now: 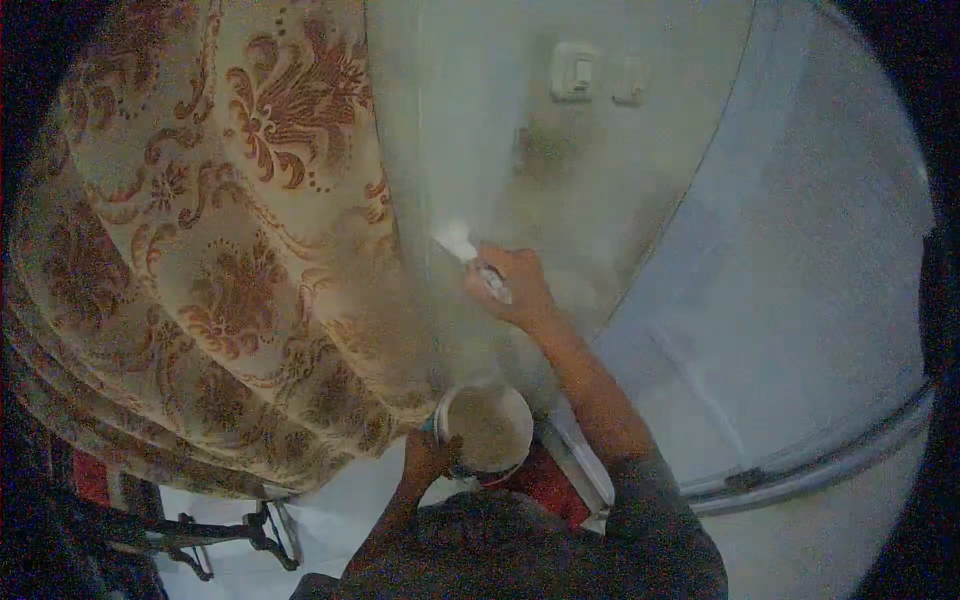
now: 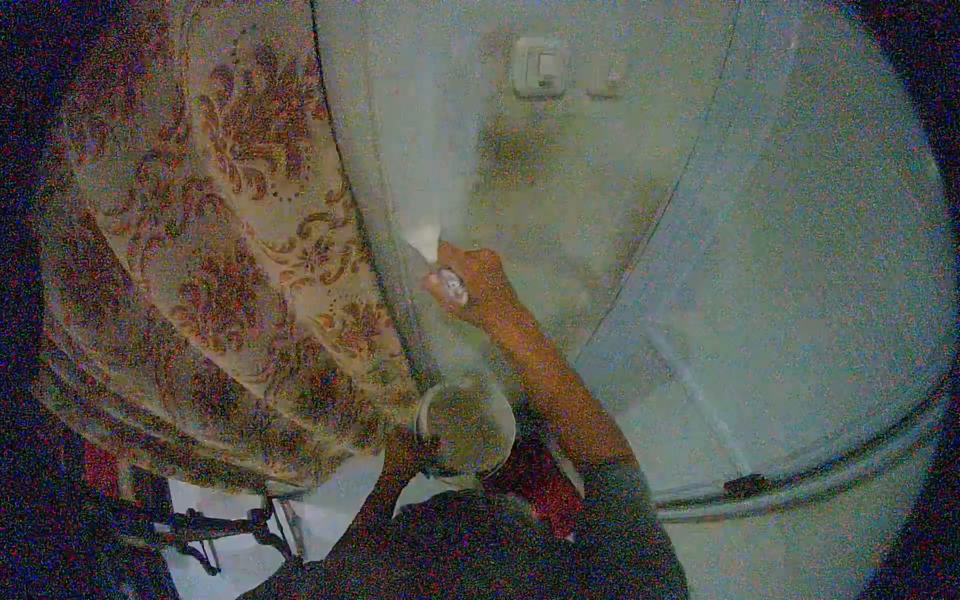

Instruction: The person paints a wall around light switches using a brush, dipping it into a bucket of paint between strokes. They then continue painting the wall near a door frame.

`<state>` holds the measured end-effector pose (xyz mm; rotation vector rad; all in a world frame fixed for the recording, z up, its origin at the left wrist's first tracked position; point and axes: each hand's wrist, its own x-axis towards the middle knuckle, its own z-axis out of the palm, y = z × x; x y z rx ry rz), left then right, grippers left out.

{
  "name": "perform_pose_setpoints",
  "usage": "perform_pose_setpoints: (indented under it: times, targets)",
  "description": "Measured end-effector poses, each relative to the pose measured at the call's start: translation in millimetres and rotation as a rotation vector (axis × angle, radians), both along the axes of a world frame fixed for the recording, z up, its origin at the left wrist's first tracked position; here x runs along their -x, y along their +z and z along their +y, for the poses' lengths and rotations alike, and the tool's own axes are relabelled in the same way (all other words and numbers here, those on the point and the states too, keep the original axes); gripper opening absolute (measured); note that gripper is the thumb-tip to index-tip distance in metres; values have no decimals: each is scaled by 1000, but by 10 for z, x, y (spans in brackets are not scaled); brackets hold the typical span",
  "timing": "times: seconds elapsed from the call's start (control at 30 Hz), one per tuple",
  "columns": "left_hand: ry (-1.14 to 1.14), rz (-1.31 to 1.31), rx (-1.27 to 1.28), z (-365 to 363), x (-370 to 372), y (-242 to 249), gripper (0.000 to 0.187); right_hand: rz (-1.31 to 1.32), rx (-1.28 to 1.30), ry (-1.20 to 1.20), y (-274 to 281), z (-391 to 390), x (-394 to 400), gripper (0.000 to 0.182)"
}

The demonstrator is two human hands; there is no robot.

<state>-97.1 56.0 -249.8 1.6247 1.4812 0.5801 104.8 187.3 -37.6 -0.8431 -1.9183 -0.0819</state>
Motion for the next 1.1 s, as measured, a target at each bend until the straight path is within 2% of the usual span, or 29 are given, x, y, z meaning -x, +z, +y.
perform_pose_setpoints:
  times: [0.07,0.13,0.2,0.23,0.37,0.4,0.43,0.47,0.53,0.6,0.67,0.73,0.8,0.87,0.9,0.97,1.0,1.07,1.1]
  targets:
    - [-136,305,-207,102,61,-344,52,20,62,18,48,-53,-47,19]
    - [-103,257,-188,87,36,-222,52,37,-192,-147,373,-145,-45,18]
    - [-70,213,-164,91,16,-238,52,115,-229,-133,735,-281,47,17]
    - [-76,281,-154,132,10,-337,50,195,-267,-118,835,-286,85,16]
    - [-70,357,-169,141,-32,-207,49,68,-388,-32,791,-92,133,14]
    - [-69,359,-173,168,-1,-294,49,34,-257,3,624,-58,136,15]
    - [-69,272,-69,210,30,-453,50,-5,-127,37,472,-28,128,15]
    - [-69,186,39,226,50,-544,50,-7,-129,39,344,-17,116,15]
    - [-55,229,22,108,-14,-166,49,-116,-55,14,110,-45,68,17]
    - [-40,274,3,64,-26,-72,48,-149,-51,15,96,-139,30,17]
    - [-87,300,-314,67,-10,-192,44,-184,-46,12,123,-189,-5,18]
    - [-68,266,-290,56,-10,-176,43,-58,-202,-27,311,-281,-26,19]
    - [-50,232,-262,46,-31,-106,42,-40,-254,-62,682,-422,33,20]
    - [-101,314,13,86,-15,62,41,-21,-307,-100,879,-350,112,21]
    - [-103,314,14,76,-14,39,41,22,-301,-93,923,-274,140,20]
    - [-49,110,-227,48,-15,-32,41,63,-293,-88,891,-226,143,20]
    - [-52,112,-225,26,-8,71,41,18,-196,-68,781,-188,130,19]
    - [-50,97,-31,28,2,250,44,-27,-98,-38,512,-74,107,19]
    - [-48,96,-31,52,12,169,44,-17,34,-41,363,-78,82,18]
